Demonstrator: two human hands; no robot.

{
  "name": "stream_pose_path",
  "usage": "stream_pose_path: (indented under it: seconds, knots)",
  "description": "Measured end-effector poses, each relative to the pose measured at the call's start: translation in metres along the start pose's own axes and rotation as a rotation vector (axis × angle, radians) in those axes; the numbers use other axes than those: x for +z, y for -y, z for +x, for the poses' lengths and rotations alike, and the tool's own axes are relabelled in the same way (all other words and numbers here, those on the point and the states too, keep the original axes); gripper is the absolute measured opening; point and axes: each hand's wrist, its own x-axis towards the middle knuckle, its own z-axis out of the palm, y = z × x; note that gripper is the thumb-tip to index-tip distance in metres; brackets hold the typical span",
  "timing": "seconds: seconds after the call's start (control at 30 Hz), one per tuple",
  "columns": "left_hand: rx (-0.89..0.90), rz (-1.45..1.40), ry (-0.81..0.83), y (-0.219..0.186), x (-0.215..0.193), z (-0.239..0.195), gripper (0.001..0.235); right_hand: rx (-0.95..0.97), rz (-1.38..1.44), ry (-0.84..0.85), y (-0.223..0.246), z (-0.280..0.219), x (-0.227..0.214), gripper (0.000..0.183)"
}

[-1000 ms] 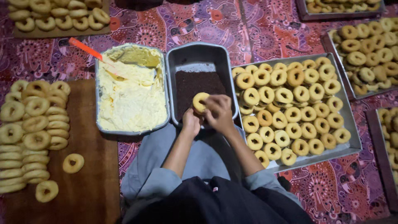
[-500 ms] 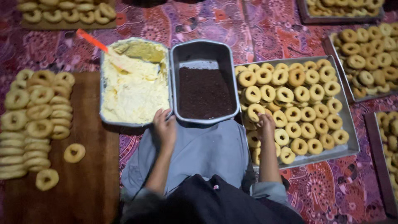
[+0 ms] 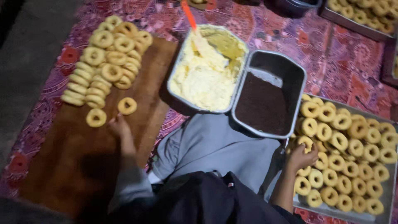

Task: The person sits on the floor and repeatedly picks up ring-shaped doughnuts, inserts a yellow paste into the center hole using fingers, and places the filled doughnuts onto a metal tray. The process is repeated for multiple doughnuts.

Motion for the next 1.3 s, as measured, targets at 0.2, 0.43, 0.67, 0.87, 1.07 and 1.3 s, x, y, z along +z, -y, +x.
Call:
stream_pose_path:
  seconds: [0.2, 0.43, 0.67, 0.87, 1.07, 1.3]
  knots:
    - [-0.146, 0.279, -0.105, -0.017, 0.014, 0.037, 0.057, 0.120, 0.372, 0.073, 0.036, -0.007, 0.011, 0.035]
    - [-0.133, 0.168, -0.598, -0.010, -0.030, 0.070, 0.068, -0.039, 0.201, 0.045, 0.061, -0.013, -0.006, 0.028]
    - [0.333, -0.484, 0.194, -0.040, 0.004, -0.095, 0.055, 0.166, 0.937, 0.759, 0.191, -0.108, 0.005, 0.041]
    - [0.221, -0.816, 1.016, -0.062, 0.021, -0.305, 0.045, 0.185, 1.117, 1.302, 0.226, -0.159, -0.005, 0.034]
    - [-0.537, -0.969, 1.151, -0.085, 0.029, -0.309, 0.038, 0.104, 1.042, 1.298, 0.241, -0.133, -0.043, 0.044]
    - [-0.664, -0.953, 1.190, -0.082, 0.020, -0.253, 0.054, -0.774, 0.824, 1.133, 0.294, -0.116, -0.018, 0.035]
